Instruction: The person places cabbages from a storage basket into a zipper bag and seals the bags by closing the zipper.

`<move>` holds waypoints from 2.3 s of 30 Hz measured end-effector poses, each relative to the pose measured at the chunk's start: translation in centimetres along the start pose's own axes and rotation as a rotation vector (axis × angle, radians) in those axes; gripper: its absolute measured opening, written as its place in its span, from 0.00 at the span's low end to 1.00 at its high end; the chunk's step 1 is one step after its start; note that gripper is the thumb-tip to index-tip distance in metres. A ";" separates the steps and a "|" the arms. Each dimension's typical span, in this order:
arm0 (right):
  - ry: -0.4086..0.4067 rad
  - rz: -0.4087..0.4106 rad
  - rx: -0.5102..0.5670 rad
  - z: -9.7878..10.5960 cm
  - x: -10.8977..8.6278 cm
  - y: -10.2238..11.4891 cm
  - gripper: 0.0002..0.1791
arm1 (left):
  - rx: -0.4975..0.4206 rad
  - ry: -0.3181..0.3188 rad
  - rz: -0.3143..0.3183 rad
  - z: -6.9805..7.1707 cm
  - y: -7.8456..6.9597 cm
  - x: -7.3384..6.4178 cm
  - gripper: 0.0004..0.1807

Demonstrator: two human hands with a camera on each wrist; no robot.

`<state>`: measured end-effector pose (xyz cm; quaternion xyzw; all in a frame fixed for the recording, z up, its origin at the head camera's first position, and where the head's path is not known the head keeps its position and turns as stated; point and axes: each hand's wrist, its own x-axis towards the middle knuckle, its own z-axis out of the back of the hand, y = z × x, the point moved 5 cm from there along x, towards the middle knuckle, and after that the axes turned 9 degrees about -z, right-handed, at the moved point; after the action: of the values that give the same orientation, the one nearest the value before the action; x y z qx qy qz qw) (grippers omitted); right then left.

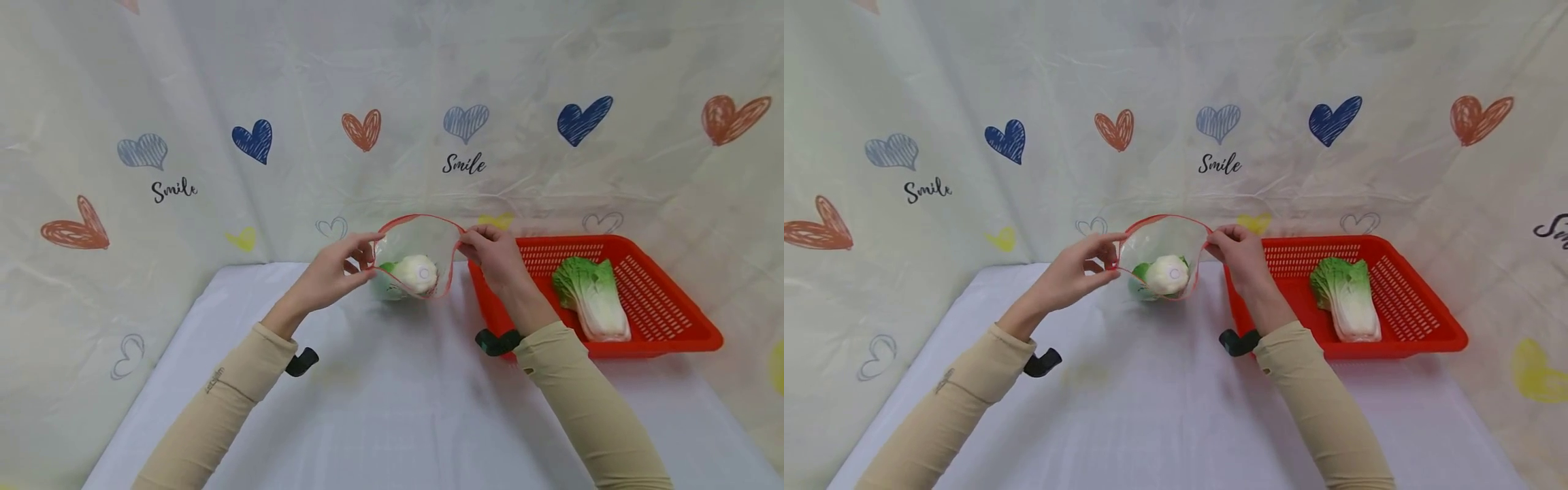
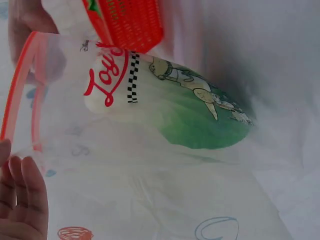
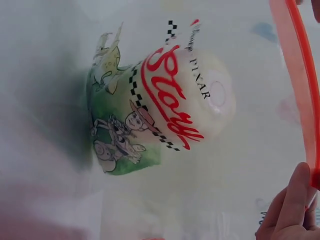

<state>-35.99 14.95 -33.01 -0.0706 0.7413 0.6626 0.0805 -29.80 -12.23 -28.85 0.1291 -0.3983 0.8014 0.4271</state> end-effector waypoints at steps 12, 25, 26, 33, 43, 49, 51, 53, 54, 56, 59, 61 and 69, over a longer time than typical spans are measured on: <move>0.013 0.018 -0.119 1.2 0.3 2.8 0.11 | 0.014 -0.473 0.184 6.0 1.2 2.8 0.26; 0.059 0.017 -0.198 1.6 -0.2 5.4 0.16 | 0.001 -0.497 0.201 6.5 0.6 3.2 0.22; 0.067 0.018 -0.203 1.7 -0.4 5.7 0.16 | -0.049 -0.496 0.213 6.5 0.6 3.1 0.22; 0.130 0.016 -0.344 1.6 -1.1 7.0 0.15 | -0.224 -0.474 0.339 6.4 1.1 2.6 0.19; 0.019 0.167 -0.232 0.3 0.3 6.8 0.12 | -0.283 -0.639 0.260 6.8 2.9 1.7 0.13; 0.073 0.135 -0.373 0.2 1.1 4.5 0.13 | -0.117 -0.241 0.137 5.8 2.4 0.7 0.15; 0.144 0.061 -0.459 0.2 1.5 2.6 0.14 | -0.097 -0.006 0.165 4.3 2.9 -0.1 0.16; 0.195 0.001 -0.510 0.2 1.7 0.9 0.14 | -0.108 0.168 0.191 3.0 3.3 -0.7 0.18; 0.207 -0.014 -0.506 0.2 1.8 0.2 0.14 | -0.117 0.227 0.206 2.5 3.4 -0.9 0.20; 0.214 -0.012 -0.494 0.4 1.9 -0.7 0.15 | -0.164 0.299 0.225 1.8 3.3 -1.0 0.25; 0.216 0.020 -0.462 0.5 1.9 -1.3 0.15 | -0.203 0.345 0.243 1.2 3.0 -0.7 0.30; 0.218 0.036 -0.449 0.6 1.8 -1.4 0.15 | -0.193 0.342 0.246 0.9 3.0 -0.2 0.28; 0.221 0.048 -0.478 1.0 1.2 -1.0 0.16 | 0.013 0.183 0.138 -0.9 2.9 2.9 0.20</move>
<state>-36.90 15.86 -34.37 -0.1420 0.5695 0.8089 -0.0356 -33.72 -10.76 -29.37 0.0303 -0.3605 0.8399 0.4046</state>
